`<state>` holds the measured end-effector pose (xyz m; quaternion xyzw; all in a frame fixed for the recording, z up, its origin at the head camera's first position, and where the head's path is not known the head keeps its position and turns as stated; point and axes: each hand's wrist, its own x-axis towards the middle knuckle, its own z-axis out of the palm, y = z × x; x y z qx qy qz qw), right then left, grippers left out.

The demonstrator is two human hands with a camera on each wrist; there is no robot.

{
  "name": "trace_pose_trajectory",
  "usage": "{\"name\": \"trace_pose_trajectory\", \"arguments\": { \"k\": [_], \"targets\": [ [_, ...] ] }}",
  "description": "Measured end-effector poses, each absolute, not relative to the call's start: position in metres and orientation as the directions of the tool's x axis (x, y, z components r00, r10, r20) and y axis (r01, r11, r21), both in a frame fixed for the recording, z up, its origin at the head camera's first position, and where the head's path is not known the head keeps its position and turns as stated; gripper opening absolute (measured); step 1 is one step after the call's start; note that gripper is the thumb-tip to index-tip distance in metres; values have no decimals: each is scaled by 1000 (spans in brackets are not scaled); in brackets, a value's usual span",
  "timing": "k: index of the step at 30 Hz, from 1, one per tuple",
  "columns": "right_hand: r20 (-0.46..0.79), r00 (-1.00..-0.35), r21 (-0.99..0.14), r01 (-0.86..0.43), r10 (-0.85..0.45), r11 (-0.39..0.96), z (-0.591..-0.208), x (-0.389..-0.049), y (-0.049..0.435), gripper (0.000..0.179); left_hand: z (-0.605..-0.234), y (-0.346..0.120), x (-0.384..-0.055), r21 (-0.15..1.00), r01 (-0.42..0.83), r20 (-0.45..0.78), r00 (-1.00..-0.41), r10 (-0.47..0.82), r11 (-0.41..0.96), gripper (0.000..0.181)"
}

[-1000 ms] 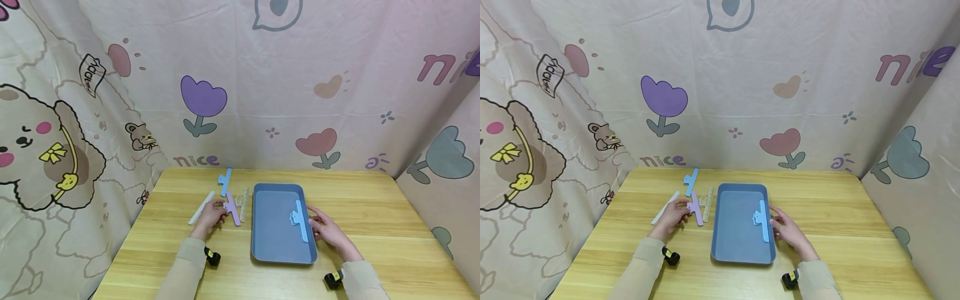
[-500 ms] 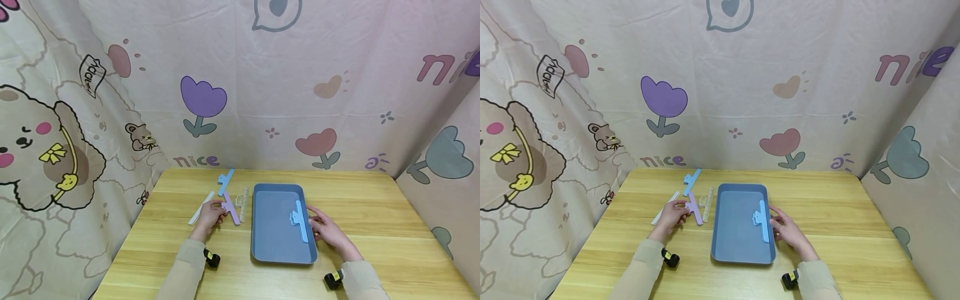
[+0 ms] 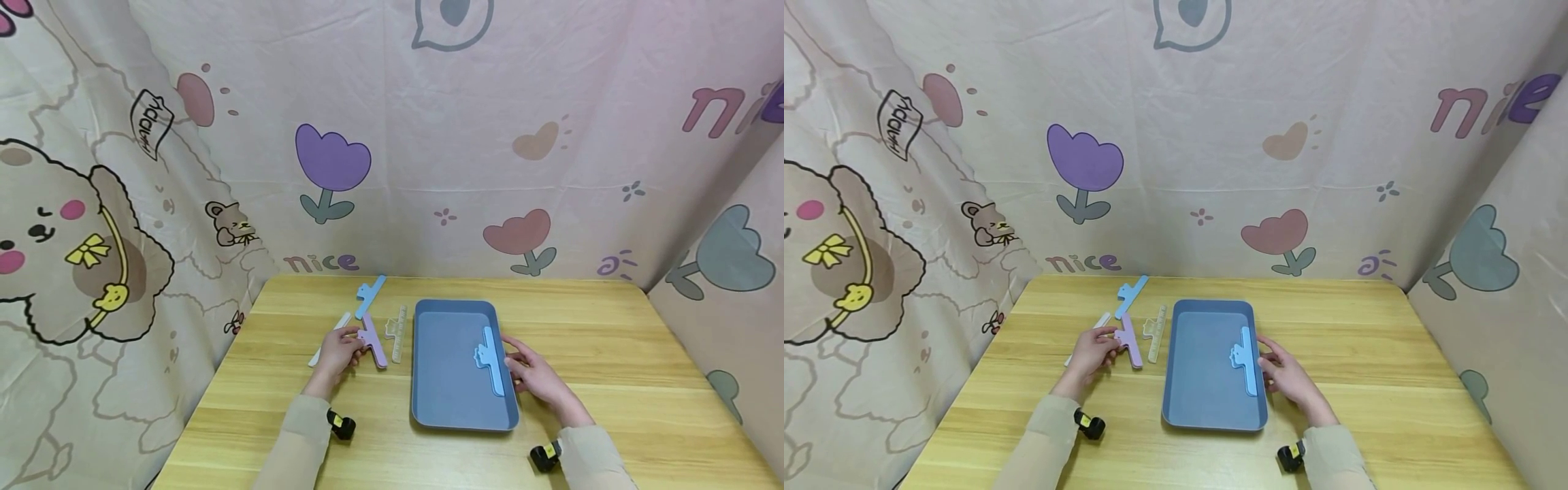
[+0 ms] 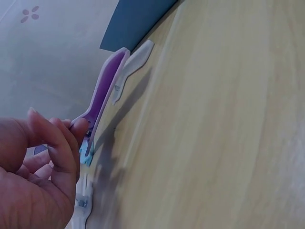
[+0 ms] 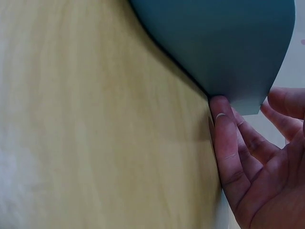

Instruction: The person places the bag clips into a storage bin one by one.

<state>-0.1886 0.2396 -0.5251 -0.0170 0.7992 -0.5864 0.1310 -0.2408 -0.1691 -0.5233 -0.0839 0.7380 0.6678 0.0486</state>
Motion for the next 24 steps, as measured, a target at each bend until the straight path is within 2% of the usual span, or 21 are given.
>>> {"name": "trace_pose_trajectory", "arguments": {
  "k": [24],
  "targets": [
    [-187, -968, -943, 129, -166, 307, -525, -189, 239, 53, -488, -157, -233, 991, -100, -97, -995, -34, 91, 40]
  ]
}}
